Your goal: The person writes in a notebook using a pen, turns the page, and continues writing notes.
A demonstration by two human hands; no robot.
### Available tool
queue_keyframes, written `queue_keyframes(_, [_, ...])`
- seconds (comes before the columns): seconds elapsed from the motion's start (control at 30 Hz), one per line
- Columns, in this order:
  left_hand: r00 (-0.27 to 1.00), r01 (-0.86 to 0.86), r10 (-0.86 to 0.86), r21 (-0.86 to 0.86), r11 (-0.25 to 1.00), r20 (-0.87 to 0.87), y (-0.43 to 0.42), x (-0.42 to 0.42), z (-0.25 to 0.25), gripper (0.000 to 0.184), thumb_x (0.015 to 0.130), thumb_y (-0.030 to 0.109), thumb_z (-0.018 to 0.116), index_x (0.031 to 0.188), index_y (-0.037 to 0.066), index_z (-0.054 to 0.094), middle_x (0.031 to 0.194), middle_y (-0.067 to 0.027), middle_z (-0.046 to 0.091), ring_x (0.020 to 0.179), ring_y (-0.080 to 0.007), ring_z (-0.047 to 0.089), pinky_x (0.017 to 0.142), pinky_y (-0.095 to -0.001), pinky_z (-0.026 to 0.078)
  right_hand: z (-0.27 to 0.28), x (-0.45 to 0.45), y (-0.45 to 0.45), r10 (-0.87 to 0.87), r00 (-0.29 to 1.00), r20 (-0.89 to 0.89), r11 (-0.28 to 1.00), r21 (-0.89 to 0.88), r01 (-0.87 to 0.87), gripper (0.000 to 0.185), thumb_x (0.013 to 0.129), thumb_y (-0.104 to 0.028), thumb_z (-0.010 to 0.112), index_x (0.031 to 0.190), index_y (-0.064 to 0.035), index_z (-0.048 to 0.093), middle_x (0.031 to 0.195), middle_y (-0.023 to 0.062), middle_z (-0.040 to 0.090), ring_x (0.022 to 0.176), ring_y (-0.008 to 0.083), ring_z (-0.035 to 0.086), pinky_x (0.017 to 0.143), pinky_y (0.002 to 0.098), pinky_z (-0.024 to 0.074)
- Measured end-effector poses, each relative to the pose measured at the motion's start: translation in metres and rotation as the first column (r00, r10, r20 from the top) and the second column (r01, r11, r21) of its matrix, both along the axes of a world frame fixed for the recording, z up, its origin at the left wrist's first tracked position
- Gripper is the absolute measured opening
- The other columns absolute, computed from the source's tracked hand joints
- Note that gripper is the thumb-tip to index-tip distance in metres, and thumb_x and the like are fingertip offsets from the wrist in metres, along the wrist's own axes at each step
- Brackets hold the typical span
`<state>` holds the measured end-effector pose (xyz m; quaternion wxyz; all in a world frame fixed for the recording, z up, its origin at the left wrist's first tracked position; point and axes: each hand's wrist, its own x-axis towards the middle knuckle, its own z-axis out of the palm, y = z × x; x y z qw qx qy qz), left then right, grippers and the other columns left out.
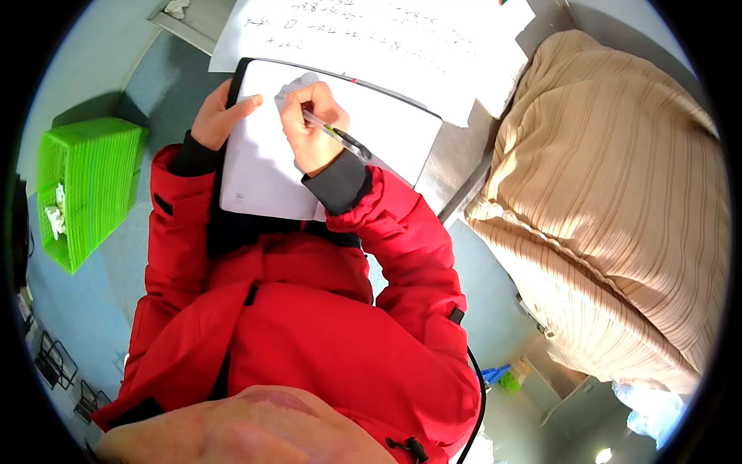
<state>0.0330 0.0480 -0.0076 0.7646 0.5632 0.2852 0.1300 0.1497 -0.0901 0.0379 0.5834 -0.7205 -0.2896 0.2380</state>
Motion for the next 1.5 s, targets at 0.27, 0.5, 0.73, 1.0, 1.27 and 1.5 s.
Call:
queue_keyframes(0.27, [1.000,-0.005,0.006,0.041,0.999,-0.004,0.001,0.000,0.000,0.048,0.083,0.032,0.071,0.113,-0.004,0.058,0.098,-0.0083,0.065,0.089,-0.0138,0.059,0.078,-0.0272,0.047,0.002,0.001,0.000,-0.008,0.996,-0.090,0.998,0.055,0.013,0.010,0.092,-0.007,0.061,0.090,0.0017,0.055,0.063,0.0050,0.059,0.051,0.0077,0.056,0.048,0.0214,0.0453])
queue_keyframes(0.5, [0.999,0.026,-0.023,0.113,0.993,-0.023,0.003,0.000,0.007,0.043,0.083,0.031,0.069,0.108,-0.003,0.060,0.094,-0.0065,0.064,0.085,-0.0132,0.058,0.076,-0.0264,0.046,0.004,0.005,-0.004,0.020,0.992,-0.122,1.000,0.022,-0.018,0.013,0.093,-0.010,0.061,0.091,0.0014,0.056,0.061,0.0053,0.059,0.050,0.0076,0.055,0.048,0.0217,0.0450])
queue_keyframes(0.73, [1.000,0.011,-0.010,0.113,0.994,-0.008,0.001,0.001,0.007,0.041,0.084,0.031,0.068,0.106,-0.002,0.061,0.093,-0.0060,0.064,0.085,-0.0134,0.058,0.075,-0.0274,0.047,0.000,0.009,-0.006,0.013,0.993,-0.114,0.998,0.058,-0.007,0.015,0.093,-0.013,0.059,0.087,-0.0002,0.053,0.059,0.0068,0.059,0.048,0.0096,0.056,0.045,0.0235,0.0452])
queue_keyframes(1.0, [1.000,-0.007,0.007,0.108,0.994,-0.001,-0.001,0.001,0.004,0.041,0.083,0.032,0.068,0.106,-0.001,0.061,0.092,-0.0065,0.064,0.084,-0.0137,0.059,0.074,-0.0283,0.047,0.001,0.006,-0.007,0.019,0.997,-0.069,0.999,0.040,-0.016,0.015,0.094,-0.012,0.059,0.086,-0.0010,0.053,0.057,0.0050,0.057,0.046,0.0082,0.053,0.044,0.0227,0.0426])
queue_keyframes(1.27, [1.000,-0.005,0.002,0.104,0.995,0.029,0.000,0.000,-0.001,0.041,0.083,0.032,0.068,0.106,0.000,0.061,0.092,-0.0066,0.065,0.083,-0.0141,0.059,0.074,-0.0286,0.047,0.003,0.006,-0.003,0.054,0.998,-0.011,0.999,-0.002,-0.054,0.014,0.093,-0.009,0.059,0.085,-0.0011,0.053,0.056,0.0039,0.057,0.046,0.0069,0.052,0.044,0.0217,0.0409])
queue_keyframes(1.5, [1.000,0.004,-0.004,0.140,0.990,0.003,0.001,0.001,-0.006,0.042,0.083,0.033,0.068,0.107,-0.001,0.061,0.092,-0.0075,0.065,0.084,-0.0149,0.060,0.074,-0.0298,0.048,-0.001,0.006,-0.003,0.042,0.999,0.023,0.999,-0.012,-0.041,0.013,0.093,-0.008,0.060,0.085,-0.0012,0.053,0.056,0.0034,0.057,0.046,0.0069,0.052,0.045,0.0220,0.0416])
